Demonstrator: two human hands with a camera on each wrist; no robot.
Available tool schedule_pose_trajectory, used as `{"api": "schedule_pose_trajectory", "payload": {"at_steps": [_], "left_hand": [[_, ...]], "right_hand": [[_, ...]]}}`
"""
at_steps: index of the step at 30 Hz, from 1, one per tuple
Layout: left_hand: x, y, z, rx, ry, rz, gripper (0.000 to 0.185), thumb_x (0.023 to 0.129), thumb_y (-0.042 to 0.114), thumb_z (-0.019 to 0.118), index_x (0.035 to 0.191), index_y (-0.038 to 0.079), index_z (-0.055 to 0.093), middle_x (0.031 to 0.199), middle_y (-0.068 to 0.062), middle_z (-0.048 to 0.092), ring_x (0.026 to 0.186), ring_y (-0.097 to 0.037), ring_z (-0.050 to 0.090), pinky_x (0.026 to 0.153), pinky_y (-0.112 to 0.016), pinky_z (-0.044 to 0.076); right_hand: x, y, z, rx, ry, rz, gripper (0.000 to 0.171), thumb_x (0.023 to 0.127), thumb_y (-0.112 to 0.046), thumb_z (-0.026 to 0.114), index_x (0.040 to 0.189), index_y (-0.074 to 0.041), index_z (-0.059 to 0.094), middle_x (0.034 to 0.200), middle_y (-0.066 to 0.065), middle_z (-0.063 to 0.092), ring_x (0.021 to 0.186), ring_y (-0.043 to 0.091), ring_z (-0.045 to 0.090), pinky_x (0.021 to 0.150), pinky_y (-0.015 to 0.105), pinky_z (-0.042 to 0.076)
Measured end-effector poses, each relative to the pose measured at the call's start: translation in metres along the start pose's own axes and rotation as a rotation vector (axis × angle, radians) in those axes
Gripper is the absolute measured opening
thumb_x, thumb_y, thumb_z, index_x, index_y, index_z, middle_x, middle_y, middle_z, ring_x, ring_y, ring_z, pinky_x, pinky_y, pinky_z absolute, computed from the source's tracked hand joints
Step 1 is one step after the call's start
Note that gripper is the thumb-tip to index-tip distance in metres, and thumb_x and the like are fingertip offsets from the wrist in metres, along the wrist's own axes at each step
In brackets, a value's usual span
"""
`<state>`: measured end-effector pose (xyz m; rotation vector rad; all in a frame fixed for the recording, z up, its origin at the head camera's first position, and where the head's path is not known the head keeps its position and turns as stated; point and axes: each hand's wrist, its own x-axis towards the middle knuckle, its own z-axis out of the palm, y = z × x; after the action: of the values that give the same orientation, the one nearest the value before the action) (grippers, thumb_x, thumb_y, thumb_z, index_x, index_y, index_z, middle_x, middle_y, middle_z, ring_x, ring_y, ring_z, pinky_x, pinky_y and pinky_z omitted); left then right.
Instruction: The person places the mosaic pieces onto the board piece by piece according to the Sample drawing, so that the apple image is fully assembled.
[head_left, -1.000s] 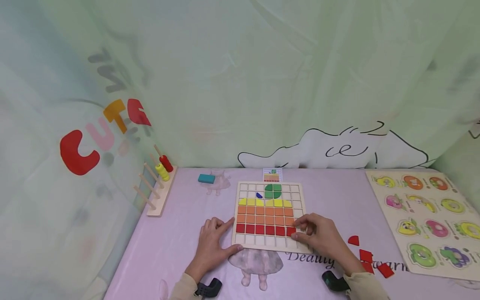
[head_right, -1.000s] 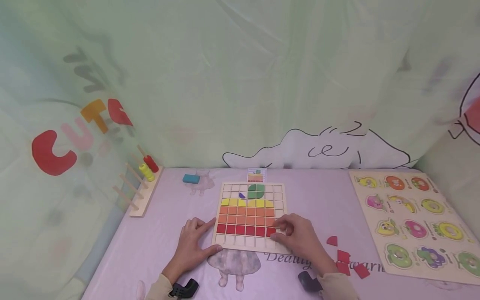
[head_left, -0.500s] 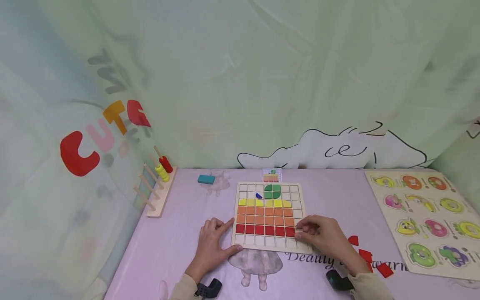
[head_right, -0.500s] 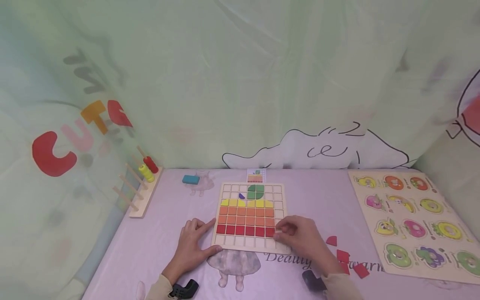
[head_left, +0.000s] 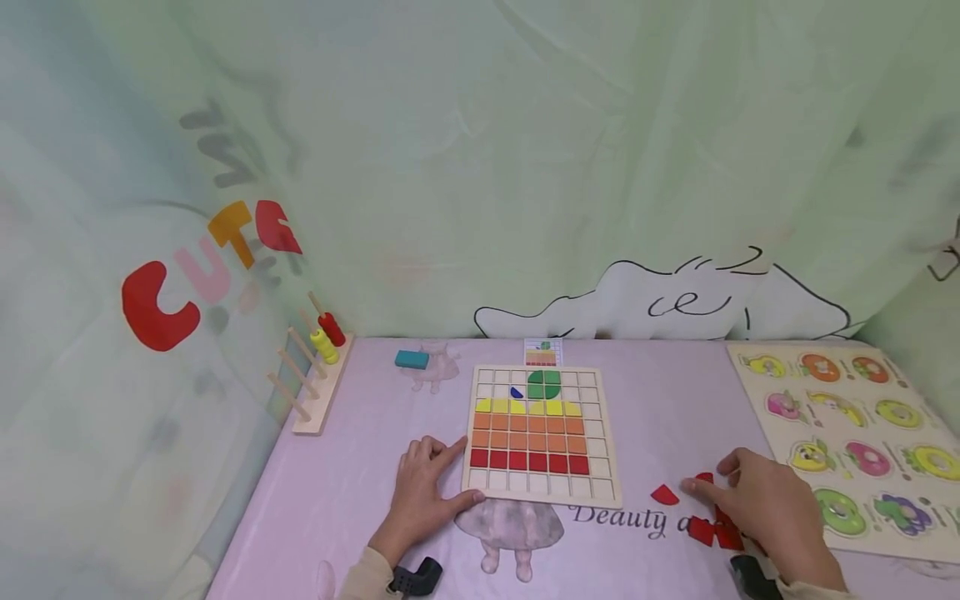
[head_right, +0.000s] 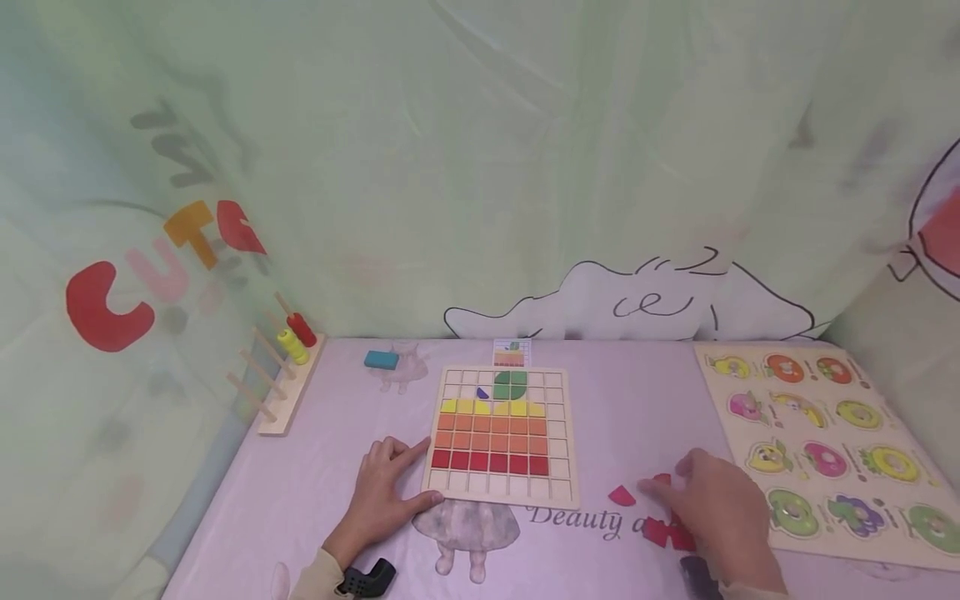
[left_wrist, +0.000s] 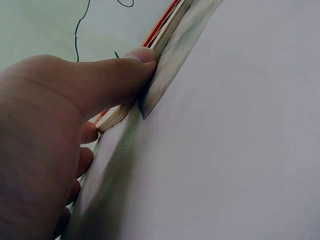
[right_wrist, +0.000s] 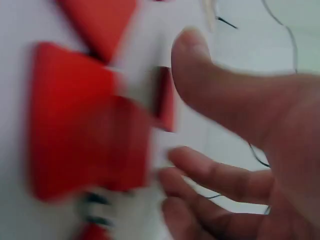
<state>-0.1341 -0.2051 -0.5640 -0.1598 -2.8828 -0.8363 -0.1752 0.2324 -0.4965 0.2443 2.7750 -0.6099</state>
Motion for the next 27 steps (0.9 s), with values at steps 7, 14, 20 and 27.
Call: {"api": "schedule_pose_trajectory", "payload": {"at_steps": [7, 14, 20, 27], "left_hand": [[0.000, -0.001, 0.000, 0.005, -0.001, -0.001, 0.081, 0.076, 0.056, 0.090, 0.147, 0.024, 0.066, 0.108, 0.006, 0.050, 0.097, -0.009, 0.036, 0.086, -0.034, 0.034], [0.000, -0.001, 0.000, 0.005, 0.000, -0.002, 0.081, 0.076, 0.056, 0.091, 0.147, 0.024, 0.066, 0.107, 0.006, 0.049, 0.097, -0.009, 0.035, 0.086, -0.034, 0.034], [0.000, -0.001, 0.001, 0.015, 0.005, 0.003, 0.081, 0.076, 0.057, 0.091, 0.147, 0.025, 0.066, 0.107, 0.007, 0.049, 0.097, -0.008, 0.035, 0.086, -0.033, 0.034], [-0.001, 0.000, -0.001, -0.002, 0.002, 0.002, 0.082, 0.076, 0.055, 0.091, 0.147, 0.024, 0.065, 0.109, 0.004, 0.051, 0.097, -0.010, 0.036, 0.086, -0.035, 0.034]], "right_hand": [[0.006, -0.001, 0.013, 0.055, 0.032, -0.076, 0.054, 0.085, -0.029, 0.089, 0.117, 0.008, 0.065, 0.087, 0.015, 0.069, 0.072, 0.021, 0.058, 0.063, 0.036, 0.055], [0.008, -0.008, 0.016, 0.101, 0.062, -0.136, 0.050, 0.086, -0.017, 0.087, 0.124, 0.007, 0.065, 0.099, 0.020, 0.070, 0.084, 0.025, 0.061, 0.073, 0.040, 0.059], [0.009, -0.006, 0.020, 0.075, 0.088, -0.124, 0.047, 0.086, -0.020, 0.088, 0.115, 0.010, 0.066, 0.090, 0.018, 0.066, 0.078, 0.024, 0.058, 0.064, 0.035, 0.054], [0.010, -0.006, 0.018, -0.057, 0.035, -0.255, 0.046, 0.092, -0.018, 0.082, 0.117, 0.014, 0.059, 0.096, 0.020, 0.058, 0.086, 0.026, 0.055, 0.080, 0.046, 0.059]]}}
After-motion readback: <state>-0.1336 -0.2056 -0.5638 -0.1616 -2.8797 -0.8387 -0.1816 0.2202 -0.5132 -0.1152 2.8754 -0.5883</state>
